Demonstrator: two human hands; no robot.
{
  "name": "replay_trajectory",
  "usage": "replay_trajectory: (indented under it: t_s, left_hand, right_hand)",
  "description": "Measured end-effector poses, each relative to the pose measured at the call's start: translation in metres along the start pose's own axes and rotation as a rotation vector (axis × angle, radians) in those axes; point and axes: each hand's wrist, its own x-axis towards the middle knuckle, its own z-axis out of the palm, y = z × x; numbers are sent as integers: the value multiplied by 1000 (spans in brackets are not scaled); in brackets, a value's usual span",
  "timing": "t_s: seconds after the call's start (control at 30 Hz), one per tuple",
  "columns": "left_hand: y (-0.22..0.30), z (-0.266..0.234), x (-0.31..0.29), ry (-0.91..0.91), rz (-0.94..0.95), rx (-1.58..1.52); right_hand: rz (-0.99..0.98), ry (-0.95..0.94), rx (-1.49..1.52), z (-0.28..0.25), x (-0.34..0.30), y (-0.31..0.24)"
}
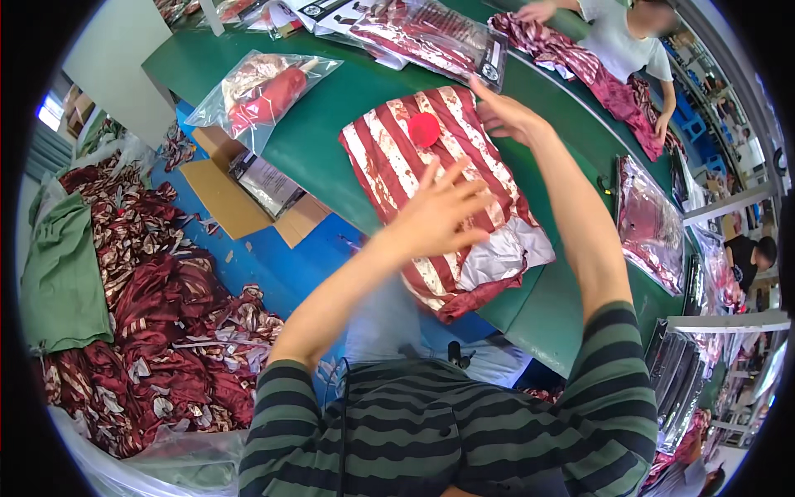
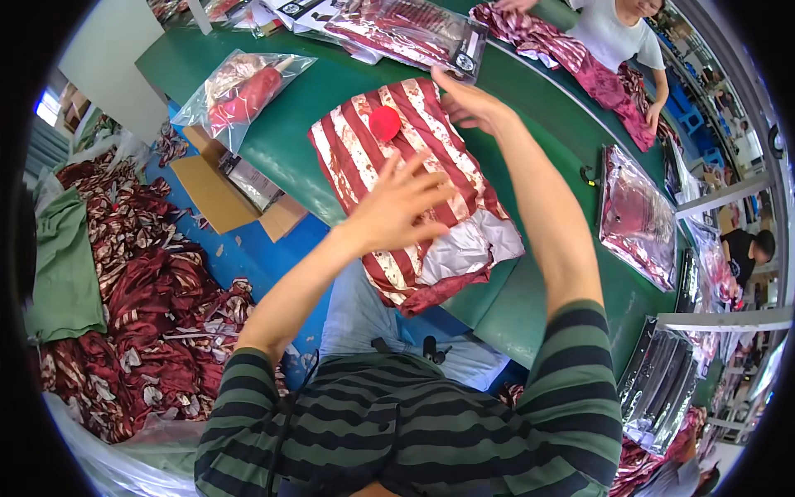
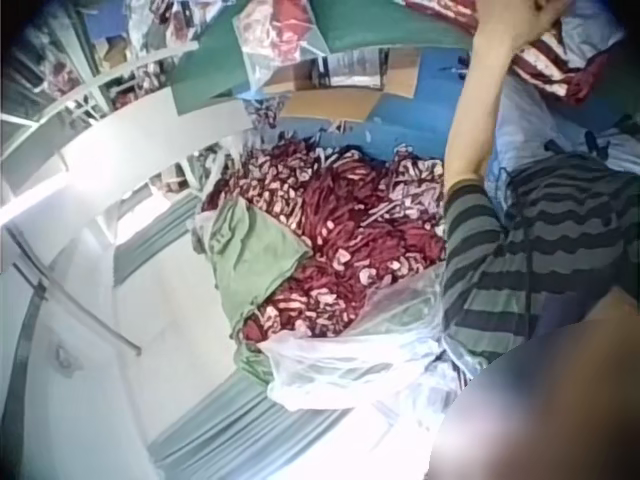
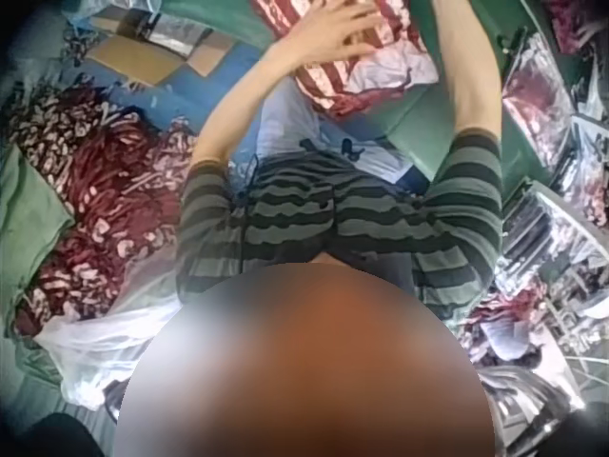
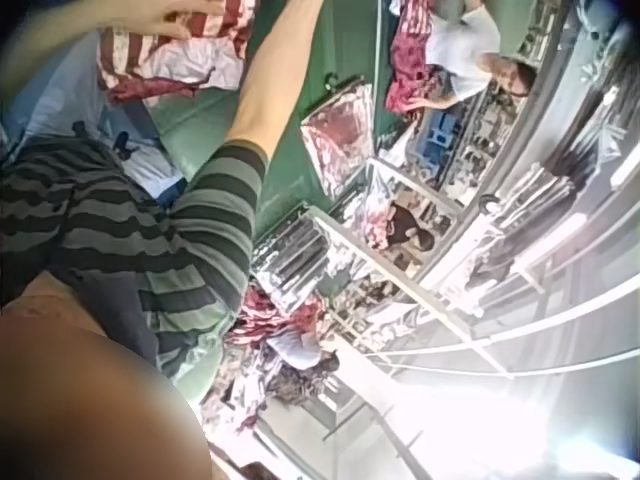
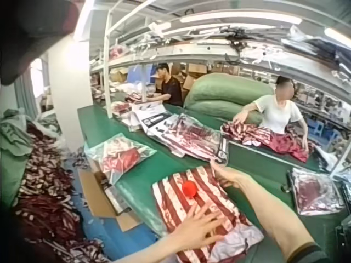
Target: Fold a piece of textile and place it into a plastic packaging bag with an instruction insert.
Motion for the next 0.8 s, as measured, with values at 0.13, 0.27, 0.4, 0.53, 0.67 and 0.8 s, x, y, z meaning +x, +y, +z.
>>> replay_trajectory:
  t_s: [0.13, 0.27, 0.4, 0.53, 0.67, 0.8]
  left_hand:
    - [-5, 36, -9, -128, 29, -72]
    - [-18, 52, -29, -72, 32, -134]
    - [-21, 50, -21, -61, 16, -218]
    - [-37, 24, -19, 284, -217, -182]
    - [-78, -5, 6, 476, -476, 199]
    - [-113, 36, -14, 195, -655, 287]
  right_hand:
    - [-31, -88, 177, 25, 52, -20]
    - [-140, 45, 132, 37, 88, -17]
    - [-189, 469, -174, 53, 107, 29]
    - [-430, 737, -459, 88, 57, 23]
    - [-644, 912, -757, 121, 12, 30]
    - [-596, 990, -1097, 142, 25, 62]
